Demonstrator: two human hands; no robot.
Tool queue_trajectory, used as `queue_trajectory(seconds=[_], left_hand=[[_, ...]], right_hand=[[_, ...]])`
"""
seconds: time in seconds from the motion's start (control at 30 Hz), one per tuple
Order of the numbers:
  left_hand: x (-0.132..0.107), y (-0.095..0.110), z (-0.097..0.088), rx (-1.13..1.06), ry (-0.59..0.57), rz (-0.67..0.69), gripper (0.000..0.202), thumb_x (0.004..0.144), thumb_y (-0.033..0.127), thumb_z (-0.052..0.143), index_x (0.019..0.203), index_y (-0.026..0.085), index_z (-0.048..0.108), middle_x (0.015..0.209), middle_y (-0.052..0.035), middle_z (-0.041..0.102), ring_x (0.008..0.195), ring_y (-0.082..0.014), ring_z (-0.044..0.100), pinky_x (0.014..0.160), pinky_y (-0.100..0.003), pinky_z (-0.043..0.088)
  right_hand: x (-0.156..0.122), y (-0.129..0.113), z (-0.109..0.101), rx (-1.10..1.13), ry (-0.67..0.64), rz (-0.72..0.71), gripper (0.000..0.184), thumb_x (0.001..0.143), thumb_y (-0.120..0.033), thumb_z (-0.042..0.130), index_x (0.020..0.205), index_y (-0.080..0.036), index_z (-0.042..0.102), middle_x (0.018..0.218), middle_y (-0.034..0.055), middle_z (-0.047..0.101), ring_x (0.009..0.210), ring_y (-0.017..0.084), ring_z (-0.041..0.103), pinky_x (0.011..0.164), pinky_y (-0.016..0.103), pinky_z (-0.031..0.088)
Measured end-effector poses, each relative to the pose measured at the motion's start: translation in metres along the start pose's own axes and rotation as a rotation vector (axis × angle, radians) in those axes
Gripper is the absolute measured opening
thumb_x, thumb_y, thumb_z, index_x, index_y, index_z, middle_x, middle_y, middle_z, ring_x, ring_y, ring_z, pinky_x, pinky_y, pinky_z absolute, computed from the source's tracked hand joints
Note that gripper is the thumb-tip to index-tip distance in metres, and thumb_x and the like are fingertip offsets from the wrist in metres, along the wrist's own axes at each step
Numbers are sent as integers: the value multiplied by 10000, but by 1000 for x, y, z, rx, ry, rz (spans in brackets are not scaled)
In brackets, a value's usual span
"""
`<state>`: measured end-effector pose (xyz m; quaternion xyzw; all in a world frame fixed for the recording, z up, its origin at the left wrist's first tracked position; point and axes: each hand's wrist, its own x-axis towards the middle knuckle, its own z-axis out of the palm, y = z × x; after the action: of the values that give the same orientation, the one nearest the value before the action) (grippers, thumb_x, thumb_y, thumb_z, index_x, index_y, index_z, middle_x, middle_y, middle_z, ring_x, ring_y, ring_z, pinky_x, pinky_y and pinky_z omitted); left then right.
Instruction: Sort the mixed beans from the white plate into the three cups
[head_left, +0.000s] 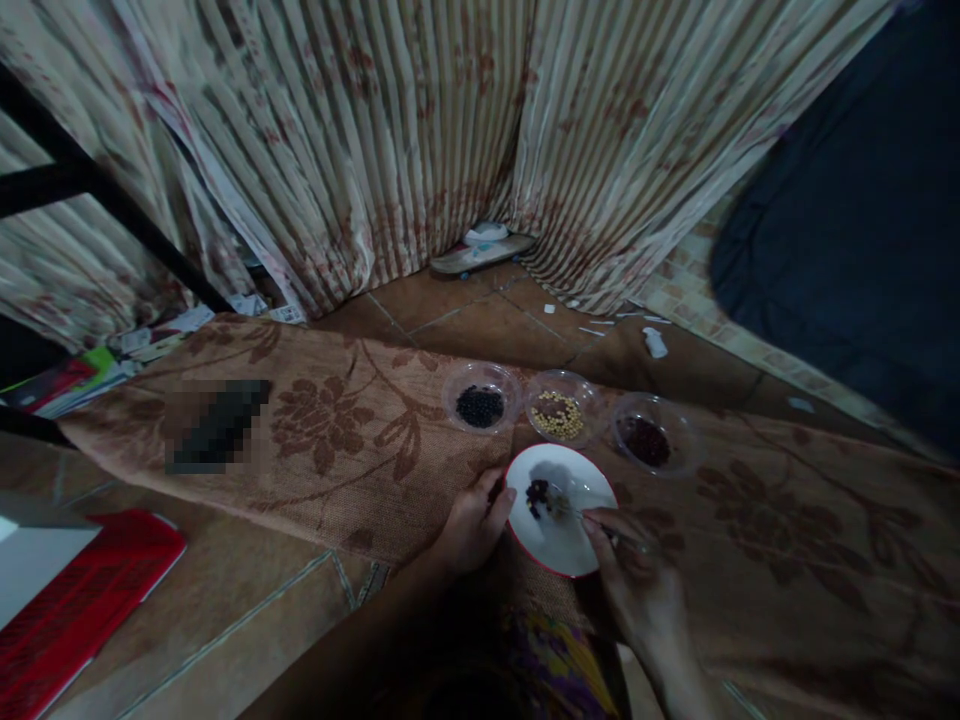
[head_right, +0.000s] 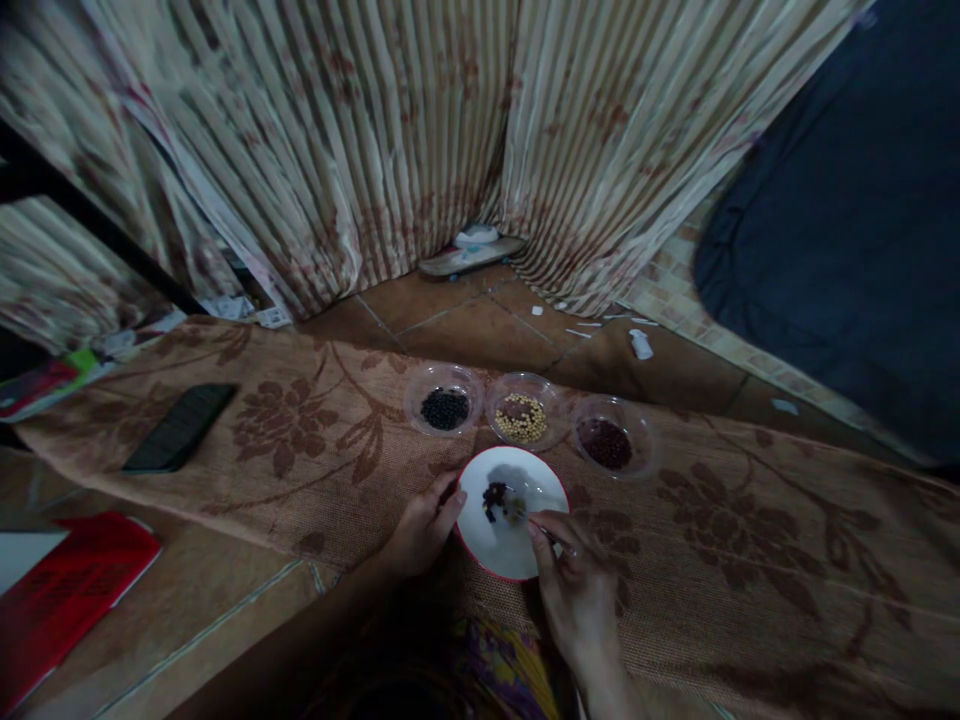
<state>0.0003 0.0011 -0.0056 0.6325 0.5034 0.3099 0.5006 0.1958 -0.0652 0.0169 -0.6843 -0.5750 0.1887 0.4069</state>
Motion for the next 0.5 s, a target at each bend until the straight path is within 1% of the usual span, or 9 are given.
queue_trajectory(seconds=[0.1, 0.17, 0.33, 0.5], left_hand=[[0, 1, 0, 12, 2, 6, 322, 909, 339, 424, 1174, 196, 539, 951, -40, 698, 791, -167, 643, 709, -246, 483], [0, 2, 0, 19, -7, 16, 322, 914, 340, 417, 1171, 192, 540, 942, -40, 695, 788, -165, 641, 704, -244, 481], [0, 0, -1, 30, -11, 21, 316, 917, 348, 414, 1166, 199, 540, 934, -33, 692, 794, -164, 640, 709, -243, 480], [0, 1, -1, 22, -16, 27, 322, 920, 346, 411, 1172, 192, 538, 944, -37, 690, 792, -161, 637, 706, -242, 481]], right_hand=[[3, 0, 2, -67, -32, -77, 220, 844, -403, 548, 874, -234, 687, 918, 50, 692, 896, 212, 621, 823, 370, 466], [4, -1, 2, -92, -43, -99, 222, 853, -400, 536, 879, -237, 685, 919, 48, 692, 895, 213, 618, 829, 374, 459], [3, -3, 1, -85, -47, -92, 192, 848, -383, 552, 881, -244, 680, 922, 35, 691, 897, 202, 616, 824, 350, 457], [1, -2, 4, -65, -60, -77, 204, 851, -390, 549, 895, -245, 685, 943, 40, 688, 910, 201, 616, 830, 351, 460]])
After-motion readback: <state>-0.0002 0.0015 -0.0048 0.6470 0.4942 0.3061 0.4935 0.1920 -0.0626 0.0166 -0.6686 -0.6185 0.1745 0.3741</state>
